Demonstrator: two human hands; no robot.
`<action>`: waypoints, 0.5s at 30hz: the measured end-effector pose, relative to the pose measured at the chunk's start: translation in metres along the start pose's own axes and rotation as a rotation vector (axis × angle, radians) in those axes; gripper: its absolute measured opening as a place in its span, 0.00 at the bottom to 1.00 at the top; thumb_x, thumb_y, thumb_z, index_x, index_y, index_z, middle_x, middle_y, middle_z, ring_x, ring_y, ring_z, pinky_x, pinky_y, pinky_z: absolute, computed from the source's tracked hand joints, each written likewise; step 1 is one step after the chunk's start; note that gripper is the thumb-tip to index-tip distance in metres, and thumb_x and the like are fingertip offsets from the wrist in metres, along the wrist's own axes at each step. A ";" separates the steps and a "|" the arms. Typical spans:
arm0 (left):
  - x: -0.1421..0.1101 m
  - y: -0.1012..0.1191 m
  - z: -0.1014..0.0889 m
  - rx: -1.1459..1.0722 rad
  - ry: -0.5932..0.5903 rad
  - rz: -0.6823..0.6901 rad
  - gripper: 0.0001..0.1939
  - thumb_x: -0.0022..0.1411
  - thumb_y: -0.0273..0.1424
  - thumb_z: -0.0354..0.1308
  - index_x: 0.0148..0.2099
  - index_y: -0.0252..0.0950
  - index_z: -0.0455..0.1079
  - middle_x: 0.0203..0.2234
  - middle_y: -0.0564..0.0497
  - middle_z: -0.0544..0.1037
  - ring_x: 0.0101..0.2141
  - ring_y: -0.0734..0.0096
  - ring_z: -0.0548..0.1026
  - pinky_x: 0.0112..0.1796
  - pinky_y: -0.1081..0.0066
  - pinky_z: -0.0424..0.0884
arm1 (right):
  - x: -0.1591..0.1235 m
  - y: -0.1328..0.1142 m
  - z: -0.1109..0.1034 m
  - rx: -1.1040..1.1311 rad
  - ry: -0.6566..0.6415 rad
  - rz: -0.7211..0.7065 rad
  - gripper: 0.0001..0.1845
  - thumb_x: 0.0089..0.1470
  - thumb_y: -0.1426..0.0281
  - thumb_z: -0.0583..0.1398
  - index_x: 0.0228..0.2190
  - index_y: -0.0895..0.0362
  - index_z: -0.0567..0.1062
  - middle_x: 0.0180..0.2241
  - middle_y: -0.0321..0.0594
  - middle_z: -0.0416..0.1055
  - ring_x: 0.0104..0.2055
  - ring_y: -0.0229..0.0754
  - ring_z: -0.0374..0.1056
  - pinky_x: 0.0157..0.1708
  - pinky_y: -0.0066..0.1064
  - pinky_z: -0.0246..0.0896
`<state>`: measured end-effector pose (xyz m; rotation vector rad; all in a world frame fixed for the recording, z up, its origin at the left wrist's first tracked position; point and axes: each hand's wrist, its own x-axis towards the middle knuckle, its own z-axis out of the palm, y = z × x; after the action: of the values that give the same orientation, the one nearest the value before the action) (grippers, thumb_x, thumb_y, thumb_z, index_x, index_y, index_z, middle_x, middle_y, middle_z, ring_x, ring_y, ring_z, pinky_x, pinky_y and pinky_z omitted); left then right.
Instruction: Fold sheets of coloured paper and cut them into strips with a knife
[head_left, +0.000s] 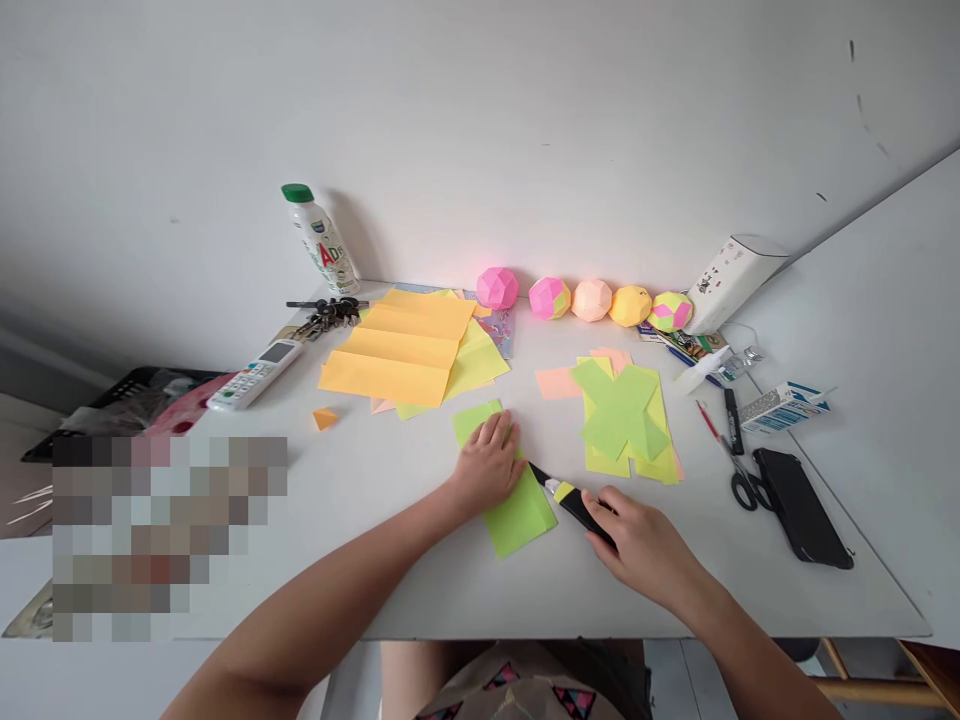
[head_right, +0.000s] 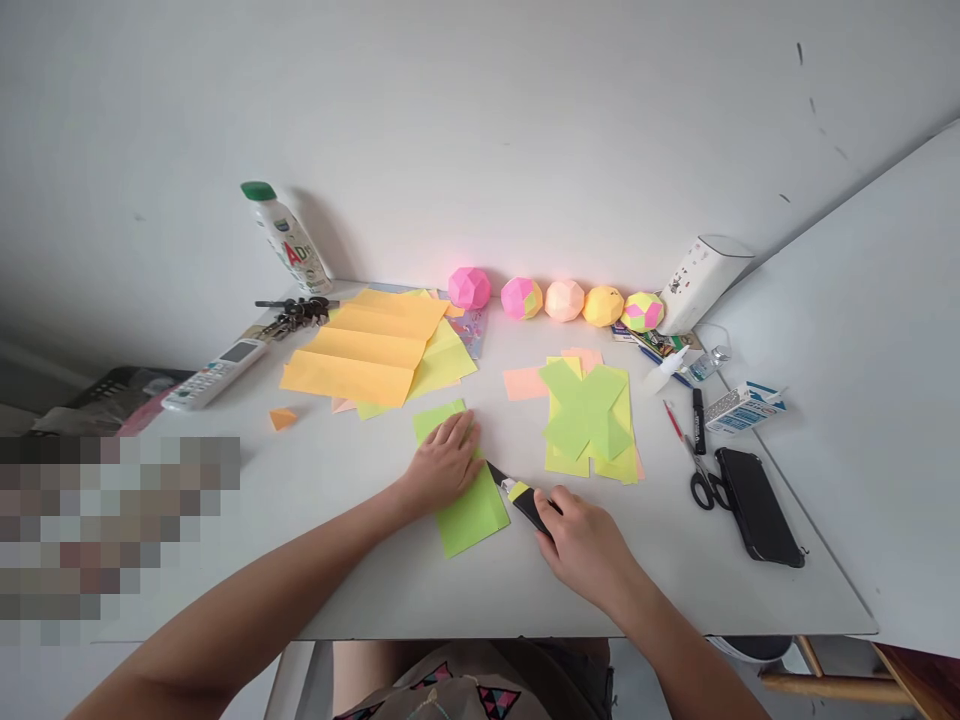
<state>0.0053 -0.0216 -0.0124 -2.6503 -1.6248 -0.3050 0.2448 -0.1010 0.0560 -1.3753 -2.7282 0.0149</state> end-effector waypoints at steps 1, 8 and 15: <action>0.000 -0.002 0.001 0.011 -0.007 -0.012 0.30 0.68 0.43 0.40 0.63 0.28 0.59 0.62 0.35 0.58 0.63 0.48 0.54 0.59 0.53 0.54 | 0.000 0.000 0.000 -0.008 -0.005 -0.002 0.18 0.58 0.73 0.52 0.49 0.62 0.71 0.35 0.44 0.71 0.24 0.36 0.67 0.21 0.27 0.60; 0.001 -0.004 0.004 0.035 -0.058 -0.025 0.33 0.68 0.46 0.37 0.66 0.29 0.55 0.64 0.35 0.53 0.64 0.46 0.48 0.60 0.50 0.49 | 0.005 0.001 0.003 -0.044 -0.011 -0.014 0.19 0.59 0.72 0.51 0.49 0.64 0.71 0.35 0.46 0.71 0.26 0.38 0.68 0.21 0.29 0.61; 0.002 -0.003 -0.002 0.029 -0.076 -0.023 0.32 0.68 0.45 0.38 0.66 0.29 0.55 0.64 0.35 0.53 0.64 0.45 0.48 0.60 0.50 0.47 | 0.035 0.002 0.002 -0.026 -0.093 0.066 0.21 0.55 0.73 0.55 0.50 0.65 0.71 0.36 0.45 0.72 0.28 0.40 0.69 0.24 0.30 0.62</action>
<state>0.0035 -0.0191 -0.0106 -2.6548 -1.6682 -0.1818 0.2256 -0.0719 0.0562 -1.5080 -2.7658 0.0489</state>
